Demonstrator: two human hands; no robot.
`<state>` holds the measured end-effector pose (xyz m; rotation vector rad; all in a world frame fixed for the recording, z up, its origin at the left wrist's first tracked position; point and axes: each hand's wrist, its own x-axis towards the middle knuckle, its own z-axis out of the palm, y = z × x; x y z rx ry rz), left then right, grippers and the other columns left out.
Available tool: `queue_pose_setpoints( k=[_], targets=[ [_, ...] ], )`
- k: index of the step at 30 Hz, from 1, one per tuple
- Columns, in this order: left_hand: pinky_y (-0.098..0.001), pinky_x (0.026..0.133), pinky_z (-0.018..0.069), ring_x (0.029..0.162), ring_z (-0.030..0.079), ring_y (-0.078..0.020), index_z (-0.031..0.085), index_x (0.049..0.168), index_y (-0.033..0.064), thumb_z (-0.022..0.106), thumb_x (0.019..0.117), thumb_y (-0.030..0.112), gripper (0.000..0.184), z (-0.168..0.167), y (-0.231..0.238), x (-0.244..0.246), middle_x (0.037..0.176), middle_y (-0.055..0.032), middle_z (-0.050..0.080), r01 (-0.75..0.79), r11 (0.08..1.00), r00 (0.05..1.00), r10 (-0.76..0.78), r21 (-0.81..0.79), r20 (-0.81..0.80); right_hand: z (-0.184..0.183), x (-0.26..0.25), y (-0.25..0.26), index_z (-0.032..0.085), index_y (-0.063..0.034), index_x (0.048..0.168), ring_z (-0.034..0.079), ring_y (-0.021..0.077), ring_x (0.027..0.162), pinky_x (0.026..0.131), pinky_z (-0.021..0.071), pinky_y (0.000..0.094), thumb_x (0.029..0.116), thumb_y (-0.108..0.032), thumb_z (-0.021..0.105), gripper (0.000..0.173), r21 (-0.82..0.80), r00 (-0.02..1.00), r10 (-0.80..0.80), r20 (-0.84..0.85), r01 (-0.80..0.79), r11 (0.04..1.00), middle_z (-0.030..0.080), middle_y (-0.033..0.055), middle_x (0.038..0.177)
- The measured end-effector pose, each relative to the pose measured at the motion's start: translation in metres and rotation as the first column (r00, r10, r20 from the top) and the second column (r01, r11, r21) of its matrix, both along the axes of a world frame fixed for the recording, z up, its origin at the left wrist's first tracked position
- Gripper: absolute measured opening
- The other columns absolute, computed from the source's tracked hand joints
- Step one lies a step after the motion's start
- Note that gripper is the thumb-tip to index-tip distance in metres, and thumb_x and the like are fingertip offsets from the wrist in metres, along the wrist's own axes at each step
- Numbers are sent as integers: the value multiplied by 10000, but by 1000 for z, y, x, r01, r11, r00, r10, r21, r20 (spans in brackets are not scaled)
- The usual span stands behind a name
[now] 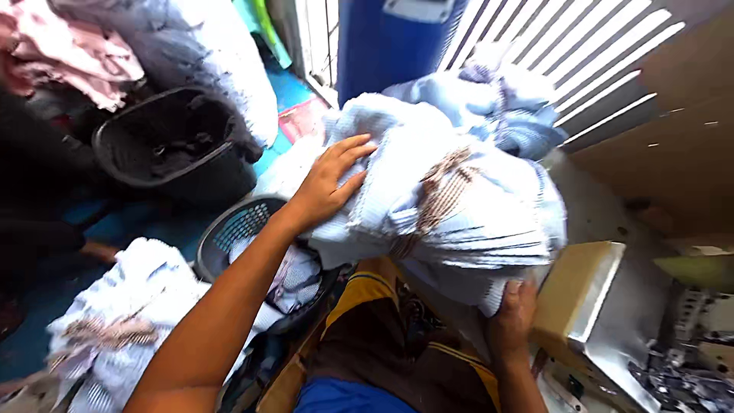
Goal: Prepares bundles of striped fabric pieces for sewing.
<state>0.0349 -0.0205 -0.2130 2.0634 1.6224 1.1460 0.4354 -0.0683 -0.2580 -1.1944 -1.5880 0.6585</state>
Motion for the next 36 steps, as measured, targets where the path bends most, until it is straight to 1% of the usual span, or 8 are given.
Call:
queue_pose_setpoints(
  k=[4,6,9,13,16,23,31,36],
  targets=[
    [-574,1164,375,1442,433,-315,267,1618,131,722,841,647,1037,-10,11,-11,1576,-183,415,-244,877,904,360,-413,230,-5,0,4,302,178,1483,521,115,1348,1148,418,257,1058,-485,433,799,-27,997,-14,-71,12,1000,490,244,1475],
    [-552,977,550,1140,681,-266,368,1562,195,715,861,635,898,-6,5,-6,1301,-155,661,-176,823,845,407,-540,347,-5,2,6,235,158,1520,504,116,1367,1149,422,260,1047,-565,427,885,-68,987,-8,-158,-3,998,448,230,1517],
    [-528,844,598,955,730,-244,401,1535,299,683,891,641,782,-8,-12,-1,1170,-111,723,-95,810,807,403,-579,431,-8,12,10,174,83,1574,443,169,1436,1187,389,317,1027,-649,401,942,-79,939,48,-341,-79,994,364,195,1600],
    [-537,930,575,1114,684,-270,478,1493,220,742,835,650,829,-18,-17,4,1294,-131,664,-215,802,782,483,-557,395,-7,15,11,142,39,1604,402,179,1468,1204,369,337,1005,-681,420,977,-130,911,73,-407,-136,982,327,163,1634],
    [-584,1075,470,1361,504,-358,400,1539,99,787,788,644,1005,-24,-31,11,1535,-229,430,-275,755,746,558,-595,364,24,11,24,314,-74,1577,599,149,1275,1053,533,373,955,-716,491,911,-346,844,-39,-535,-177,922,590,62,1434],
    [-555,942,559,1065,701,-301,352,1550,147,779,826,607,958,-15,-63,28,1206,-193,690,-270,734,674,606,-623,422,43,-7,39,516,-83,1243,710,79,943,860,616,317,1058,-169,385,242,-475,880,-55,-473,-202,856,719,-17,999],
    [-456,945,597,1050,720,-206,361,1546,153,786,882,456,844,-24,-75,-14,1223,-130,698,-56,821,693,442,-569,569,42,-8,-34,594,-137,1096,699,-6,770,704,614,231,838,-288,766,345,-559,909,-40,-414,-219,800,725,-116,832],
    [-349,837,600,928,699,-103,507,1434,110,702,950,293,553,-10,-131,-39,1120,-61,714,-59,819,749,415,-571,517,73,-20,-105,656,-299,1146,689,-71,913,844,589,178,784,-182,859,431,-573,885,172,-432,-417,705,745,-217,983]
  ],
)
